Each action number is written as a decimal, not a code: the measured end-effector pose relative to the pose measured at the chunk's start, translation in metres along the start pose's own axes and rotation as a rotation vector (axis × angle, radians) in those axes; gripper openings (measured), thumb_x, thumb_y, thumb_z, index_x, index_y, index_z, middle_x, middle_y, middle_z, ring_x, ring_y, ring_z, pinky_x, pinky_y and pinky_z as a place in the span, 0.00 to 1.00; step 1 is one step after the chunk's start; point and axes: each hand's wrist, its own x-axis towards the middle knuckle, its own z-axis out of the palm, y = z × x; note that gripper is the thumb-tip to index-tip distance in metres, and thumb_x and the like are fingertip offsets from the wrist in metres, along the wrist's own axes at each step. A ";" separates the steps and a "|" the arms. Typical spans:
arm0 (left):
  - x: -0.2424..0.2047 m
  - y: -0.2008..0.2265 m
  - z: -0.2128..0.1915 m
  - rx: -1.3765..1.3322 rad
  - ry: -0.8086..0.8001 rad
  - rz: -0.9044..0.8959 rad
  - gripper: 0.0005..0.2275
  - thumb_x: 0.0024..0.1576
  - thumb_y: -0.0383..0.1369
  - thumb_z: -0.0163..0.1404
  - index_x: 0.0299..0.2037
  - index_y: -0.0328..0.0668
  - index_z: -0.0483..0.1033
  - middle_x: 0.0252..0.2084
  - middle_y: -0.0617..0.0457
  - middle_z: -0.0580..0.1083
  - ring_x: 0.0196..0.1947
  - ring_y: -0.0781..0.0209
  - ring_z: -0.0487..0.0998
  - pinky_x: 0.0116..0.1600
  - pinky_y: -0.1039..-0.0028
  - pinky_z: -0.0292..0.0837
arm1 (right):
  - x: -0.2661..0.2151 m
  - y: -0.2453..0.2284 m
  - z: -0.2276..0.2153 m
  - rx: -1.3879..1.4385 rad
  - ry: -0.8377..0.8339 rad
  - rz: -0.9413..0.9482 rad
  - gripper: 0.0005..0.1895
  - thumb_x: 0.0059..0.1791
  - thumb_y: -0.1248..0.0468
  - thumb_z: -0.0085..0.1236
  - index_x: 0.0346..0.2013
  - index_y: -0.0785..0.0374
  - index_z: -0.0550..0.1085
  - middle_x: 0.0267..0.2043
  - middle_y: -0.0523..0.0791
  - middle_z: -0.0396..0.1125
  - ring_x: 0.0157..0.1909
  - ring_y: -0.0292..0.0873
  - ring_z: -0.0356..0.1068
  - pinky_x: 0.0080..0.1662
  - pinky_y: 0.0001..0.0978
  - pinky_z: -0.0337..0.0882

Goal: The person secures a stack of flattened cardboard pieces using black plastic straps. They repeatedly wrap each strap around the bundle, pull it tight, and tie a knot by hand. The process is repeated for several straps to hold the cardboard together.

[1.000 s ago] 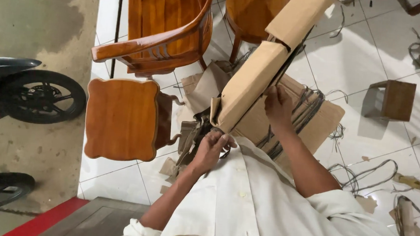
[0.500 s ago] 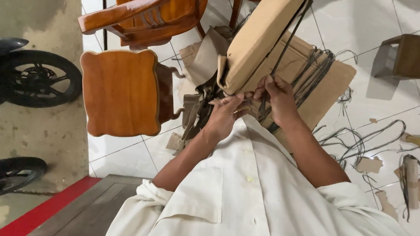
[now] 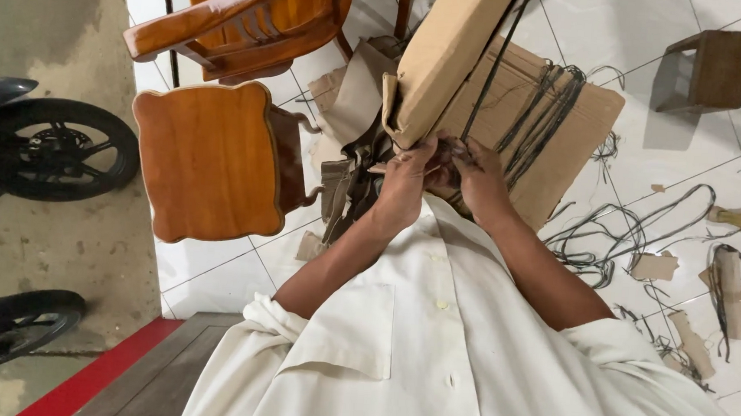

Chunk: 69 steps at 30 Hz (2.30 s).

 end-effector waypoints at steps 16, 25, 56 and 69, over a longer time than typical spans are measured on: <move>0.022 -0.023 -0.005 0.215 0.003 -0.071 0.19 0.60 0.41 0.55 0.19 0.37 0.73 0.15 0.49 0.67 0.16 0.61 0.69 0.24 0.68 0.68 | -0.017 -0.011 0.014 -0.235 -0.044 -0.079 0.23 0.62 0.66 0.36 0.22 0.65 0.67 0.20 0.46 0.58 0.28 0.40 0.61 0.34 0.37 0.62; 0.050 -0.081 -0.033 0.376 0.060 0.162 0.20 0.66 0.41 0.48 0.18 0.48 0.70 0.14 0.58 0.67 0.16 0.71 0.60 0.24 0.78 0.55 | -0.040 -0.066 0.001 -0.335 0.042 -0.137 0.21 0.62 0.54 0.49 0.60 0.66 0.60 0.44 0.56 0.70 0.43 0.54 0.72 0.42 0.51 0.69; 0.044 -0.033 -0.129 0.663 -0.234 0.312 0.12 0.71 0.36 0.38 0.42 0.39 0.72 0.24 0.55 0.64 0.25 0.64 0.63 0.33 0.68 0.66 | -0.050 -0.023 0.072 -0.258 -0.101 -0.096 0.15 0.61 0.63 0.46 0.32 0.61 0.74 0.19 0.46 0.68 0.24 0.40 0.68 0.31 0.33 0.70; 0.007 -0.022 -0.084 0.250 -0.144 0.116 0.17 0.69 0.37 0.40 0.53 0.22 0.62 0.22 0.35 0.73 0.19 0.42 0.81 0.23 0.53 0.81 | -0.029 -0.017 0.048 -0.253 -0.321 0.057 0.14 0.61 0.63 0.44 0.34 0.63 0.73 0.20 0.46 0.68 0.27 0.42 0.71 0.33 0.33 0.72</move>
